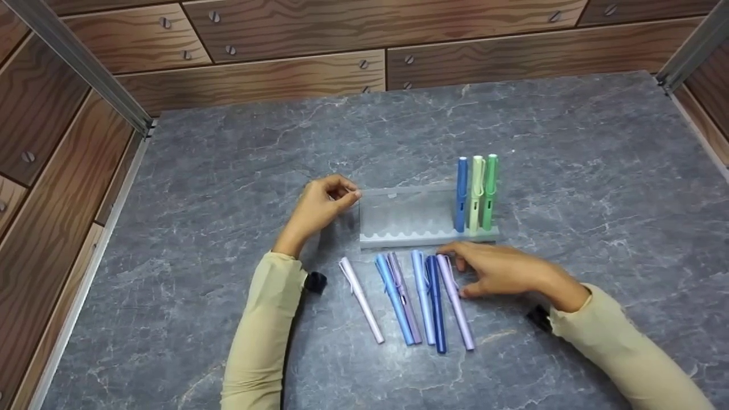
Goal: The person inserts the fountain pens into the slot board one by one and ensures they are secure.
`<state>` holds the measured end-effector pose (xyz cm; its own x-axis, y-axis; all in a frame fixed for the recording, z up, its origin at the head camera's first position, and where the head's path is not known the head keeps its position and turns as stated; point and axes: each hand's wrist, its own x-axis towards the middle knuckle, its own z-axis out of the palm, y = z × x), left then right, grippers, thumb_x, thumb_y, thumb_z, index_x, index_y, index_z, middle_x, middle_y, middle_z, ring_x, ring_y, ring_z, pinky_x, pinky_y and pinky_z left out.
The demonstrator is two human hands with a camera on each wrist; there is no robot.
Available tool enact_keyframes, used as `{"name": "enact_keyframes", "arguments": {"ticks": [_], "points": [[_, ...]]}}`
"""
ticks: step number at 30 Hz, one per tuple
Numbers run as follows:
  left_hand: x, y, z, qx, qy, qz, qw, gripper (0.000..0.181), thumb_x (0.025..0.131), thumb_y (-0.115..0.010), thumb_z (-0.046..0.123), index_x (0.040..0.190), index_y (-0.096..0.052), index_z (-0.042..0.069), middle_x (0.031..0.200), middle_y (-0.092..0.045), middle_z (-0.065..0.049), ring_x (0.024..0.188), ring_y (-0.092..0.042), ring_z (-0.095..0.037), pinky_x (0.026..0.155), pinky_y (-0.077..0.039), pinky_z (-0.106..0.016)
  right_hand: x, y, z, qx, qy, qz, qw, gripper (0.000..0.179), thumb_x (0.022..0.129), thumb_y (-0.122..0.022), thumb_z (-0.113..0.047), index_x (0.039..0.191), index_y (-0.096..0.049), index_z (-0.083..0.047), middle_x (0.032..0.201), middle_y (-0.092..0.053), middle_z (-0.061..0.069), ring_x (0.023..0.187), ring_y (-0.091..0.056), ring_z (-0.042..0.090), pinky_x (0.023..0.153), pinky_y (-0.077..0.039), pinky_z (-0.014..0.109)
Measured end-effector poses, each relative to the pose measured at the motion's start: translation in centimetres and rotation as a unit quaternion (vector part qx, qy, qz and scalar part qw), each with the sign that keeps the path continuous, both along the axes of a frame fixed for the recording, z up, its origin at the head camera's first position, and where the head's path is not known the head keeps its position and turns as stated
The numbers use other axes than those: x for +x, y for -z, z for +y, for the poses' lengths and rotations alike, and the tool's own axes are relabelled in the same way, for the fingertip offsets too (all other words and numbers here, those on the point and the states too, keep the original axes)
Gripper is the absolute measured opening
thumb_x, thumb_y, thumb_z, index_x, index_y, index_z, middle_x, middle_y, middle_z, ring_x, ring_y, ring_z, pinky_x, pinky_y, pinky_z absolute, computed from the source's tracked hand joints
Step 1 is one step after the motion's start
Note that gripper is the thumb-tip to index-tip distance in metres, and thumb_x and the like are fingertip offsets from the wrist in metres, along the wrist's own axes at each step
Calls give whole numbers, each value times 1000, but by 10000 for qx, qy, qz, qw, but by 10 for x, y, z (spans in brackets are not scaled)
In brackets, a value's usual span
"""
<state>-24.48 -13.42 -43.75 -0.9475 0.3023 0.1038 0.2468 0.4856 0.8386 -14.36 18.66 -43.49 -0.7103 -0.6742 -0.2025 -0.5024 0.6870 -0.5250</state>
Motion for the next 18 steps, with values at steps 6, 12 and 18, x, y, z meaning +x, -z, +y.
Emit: {"name": "enact_keyframes", "arguments": {"ticks": [6, 12, 18], "points": [[-1, -1, 2, 12, 8, -29, 10000, 16, 87, -70, 20, 94, -71, 5, 79, -67, -5, 69, -54, -10, 66, -45, -24, 1, -1, 0, -12, 11, -28, 10000, 67, 78, -76, -21, 136, -45, -11, 95, -54, -2, 74, -44, 5, 64, -41, 23], [1, -2, 2, -3, -48, -131, 9999, 16, 88, -70, 20, 95, -71, 6, 80, -66, -4, 70, -54, -11, 64, -45, -23, 2, 0, -1, 94, 37, 70, 9999, 65, 78, -74, -18, 136, -45, -10, 94, -54, -2, 73, -44, 5, 65, -41, 23], [2, -2, 0, 82, -76, -210, 9997, 14, 87, -70, 18, 94, -71, 6, 75, -63, 0, 68, -53, -11, 60, -43, -21, 3, 1, -3, 125, 47, 105, 9999, 63, 79, -74, -19, 135, -45, -11, 94, -53, -2, 74, -46, 6, 65, -43, 24]]}}
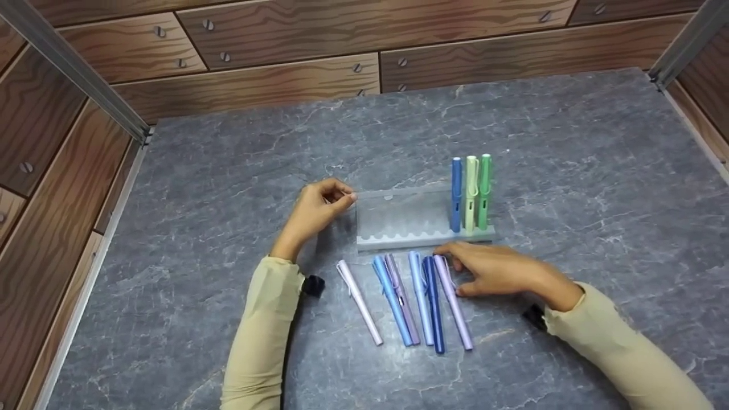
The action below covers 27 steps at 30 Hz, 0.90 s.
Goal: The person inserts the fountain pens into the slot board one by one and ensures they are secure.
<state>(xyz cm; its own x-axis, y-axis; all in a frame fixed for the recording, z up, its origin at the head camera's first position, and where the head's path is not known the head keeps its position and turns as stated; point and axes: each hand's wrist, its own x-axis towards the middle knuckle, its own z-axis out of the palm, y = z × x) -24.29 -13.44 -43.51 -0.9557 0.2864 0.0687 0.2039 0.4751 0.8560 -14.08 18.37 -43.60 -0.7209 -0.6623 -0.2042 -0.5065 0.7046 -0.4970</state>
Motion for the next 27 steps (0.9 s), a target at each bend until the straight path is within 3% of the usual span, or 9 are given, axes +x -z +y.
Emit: {"name": "enact_keyframes", "arguments": {"ticks": [19, 27], "points": [[0, 1, 0, 44, -8, 150, 9999, 14, 87, -70, 16, 93, -71, 4, 72, -62, 2, 66, -52, -9, 59, -42, -20, 2, -3, -2, 199, 20, 58, 9998, 62, 80, -72, -18, 134, -43, -10, 97, -56, -1, 81, -53, 11, 67, -47, 31], [-1, 2, 0, 23, 5, 79, 10000, 14, 87, -70, 18, 94, -71, 5, 72, -62, 1, 66, -52, -10, 59, -42, -21, 2, -1, -2, -50, 112, 203, 9997, 58, 80, -68, -13, 132, -42, -10, 88, -55, -4, 71, -46, 5, 62, -41, 23]]}}
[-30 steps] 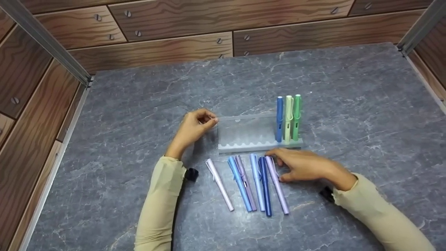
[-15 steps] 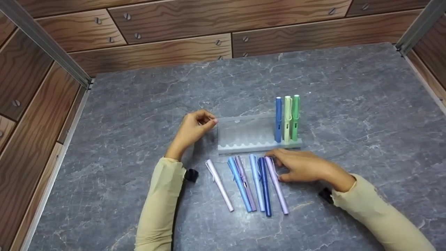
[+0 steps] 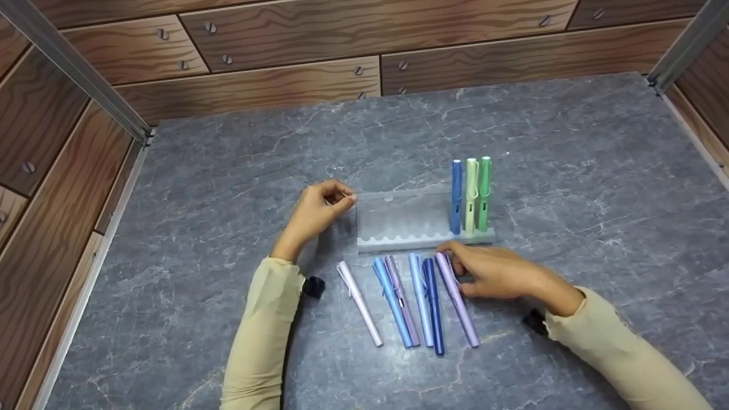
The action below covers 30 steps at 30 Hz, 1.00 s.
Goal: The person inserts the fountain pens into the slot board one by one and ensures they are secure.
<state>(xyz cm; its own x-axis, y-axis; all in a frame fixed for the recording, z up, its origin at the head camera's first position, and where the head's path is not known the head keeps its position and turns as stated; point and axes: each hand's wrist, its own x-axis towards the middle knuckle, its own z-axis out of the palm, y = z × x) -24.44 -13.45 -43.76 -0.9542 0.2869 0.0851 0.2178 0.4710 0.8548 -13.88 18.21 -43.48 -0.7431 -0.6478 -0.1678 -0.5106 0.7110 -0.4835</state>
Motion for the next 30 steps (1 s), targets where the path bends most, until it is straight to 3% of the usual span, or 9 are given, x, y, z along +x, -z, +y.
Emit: {"name": "enact_keyframes", "arguments": {"ticks": [8, 16, 30], "points": [[0, -1, 1, -65, 24, 26, 10000, 15, 87, -70, 18, 94, -71, 5, 74, -64, 0, 66, -52, -9, 59, -42, -20, 2, -6, 3, -249, 53, 202, 9995, 61, 79, -69, -7, 133, -40, -11, 88, -67, -4, 70, -54, 5, 64, -47, 27], [0, -1, 1, -18, -1, 12, 10000, 15, 87, -70, 17, 94, -71, 4, 73, -63, 1, 65, -52, -8, 59, -42, -20, -1, -7, 3, -805, 77, -515, 9954, 62, 80, -64, -1, 134, -36, -14, 89, -66, 0, 58, -46, 0, 57, -43, 21], [1, -1, 1, -74, -5, 59, 10000, 15, 87, -70, 18, 94, -72, 6, 74, -64, 0, 67, -53, -9, 59, -43, -21, -2, -20, 9, -1393, 135, -988, 9852, 64, 83, -61, 2, 137, -31, -15, 90, -62, 2, 62, -50, 3, 54, -46, 21]]}}
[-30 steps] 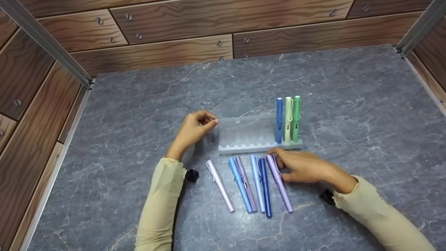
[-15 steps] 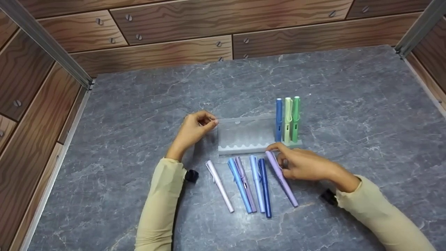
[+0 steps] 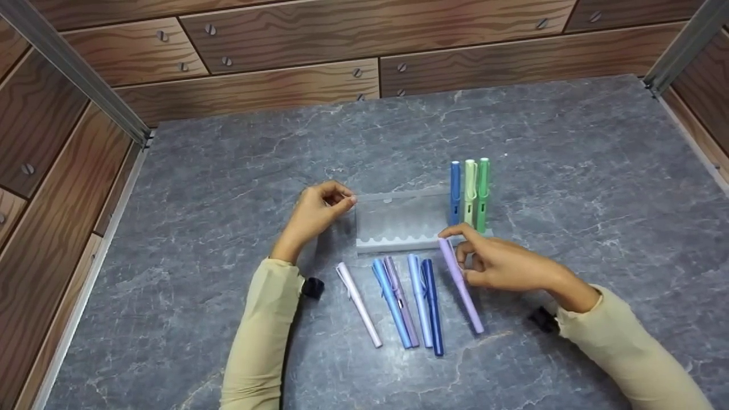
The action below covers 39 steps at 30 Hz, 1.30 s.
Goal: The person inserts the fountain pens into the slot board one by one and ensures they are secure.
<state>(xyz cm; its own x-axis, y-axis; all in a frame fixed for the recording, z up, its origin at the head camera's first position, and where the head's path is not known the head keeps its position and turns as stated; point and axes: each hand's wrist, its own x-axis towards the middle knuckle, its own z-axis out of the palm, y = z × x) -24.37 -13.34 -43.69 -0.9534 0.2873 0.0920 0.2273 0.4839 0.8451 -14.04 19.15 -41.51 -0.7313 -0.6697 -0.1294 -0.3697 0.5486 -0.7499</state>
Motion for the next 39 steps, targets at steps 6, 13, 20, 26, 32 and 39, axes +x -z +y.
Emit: {"name": "enact_keyframes", "arguments": {"ticks": [6, 13, 20, 26, 32, 39], "points": [[0, 0, -1, 5, 19, -22, 10000, 15, 87, -70, 19, 94, -72, 6, 75, -65, -1, 68, -54, -10, 60, -43, -21, -1, -4, 3, -211, 8, -6, 9998, 66, 83, -61, 1, 138, -29, -14, 90, -62, 3, 62, -50, 4, 54, -46, 22], [1, -1, -1, 0, 44, -40, 10000, 15, 87, -70, 18, 95, -71, 5, 75, -64, -1, 67, -53, -10, 61, -42, -21, -2, -6, 8, -633, 25, 77, 9980, 65, 84, -63, 3, 139, -29, -7, 85, -60, 0, 64, -49, 3, 56, -46, 22], [0, -1, -1, -23, 8, -88, 10000, 15, 87, -70, 19, 95, -71, 6, 74, -64, 0, 68, -53, -10, 60, -42, -21, -4, -11, 10, -788, 201, -93, 9966, 66, 85, -62, 5, 140, -28, -6, 87, -60, 5, 68, -52, 7, 61, -48, 24], [0, -1, -1, 14, 21, -136, 9999, 14, 87, -70, 19, 94, -71, 7, 75, -64, 0, 68, -54, -10, 60, -43, -21, -8, -17, 10, -979, 231, -47, 9949, 65, 85, -59, 7, 140, -27, -6, 86, -59, 7, 64, -52, 6, 57, -49, 24], [0, -1, -1, 44, 30, -111, 9999, 14, 87, -70, 19, 94, -71, 7, 76, -64, 0, 68, -53, -10, 61, -43, -21, -12, -23, 10, -1044, 434, 85, 9936, 63, 88, -61, 3, 140, -27, -7, 84, -58, 4, 58, -46, 2, 50, -43, 22], [0, 0, -1, 10, 49, 27, 10000, 15, 87, -70, 19, 94, -71, 5, 76, -65, -1, 68, -53, -9, 62, -43, -21, -18, -27, 8, -1227, 778, 154, 9893, 65, 85, -63, 7, 139, -30, -7, 83, -59, 6, 58, -50, 6, 50, -44, 22]]}}
